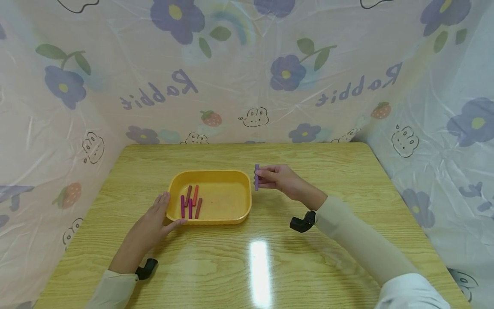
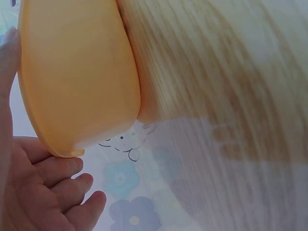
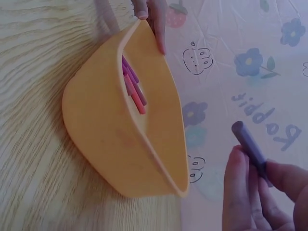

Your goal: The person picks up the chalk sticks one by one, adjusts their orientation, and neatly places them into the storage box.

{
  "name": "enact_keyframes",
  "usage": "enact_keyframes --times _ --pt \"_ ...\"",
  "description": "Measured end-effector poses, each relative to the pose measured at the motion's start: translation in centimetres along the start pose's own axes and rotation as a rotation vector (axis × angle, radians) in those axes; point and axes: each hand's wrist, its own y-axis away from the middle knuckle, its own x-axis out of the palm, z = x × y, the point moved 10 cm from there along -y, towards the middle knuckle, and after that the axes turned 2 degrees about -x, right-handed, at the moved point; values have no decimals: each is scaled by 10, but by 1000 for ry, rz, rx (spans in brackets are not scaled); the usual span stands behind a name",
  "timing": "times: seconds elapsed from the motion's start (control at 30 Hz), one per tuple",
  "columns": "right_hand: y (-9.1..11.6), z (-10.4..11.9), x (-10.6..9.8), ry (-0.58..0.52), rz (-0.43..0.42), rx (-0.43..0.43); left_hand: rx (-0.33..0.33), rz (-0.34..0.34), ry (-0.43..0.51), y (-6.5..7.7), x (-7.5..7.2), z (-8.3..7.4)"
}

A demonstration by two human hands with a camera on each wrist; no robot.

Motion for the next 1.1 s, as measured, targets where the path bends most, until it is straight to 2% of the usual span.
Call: enact_keyframes --times 0.47,0.73,1.1 --pt "-19 3 40 -26 100 -8 -8 8 1 -1 1 1" --pt "-33 -12 58 -54 113 26 -3 -5 11 0 2 2" --pt "-47 -26 80 85 82 84 4 -18 -14 -1 2 3"
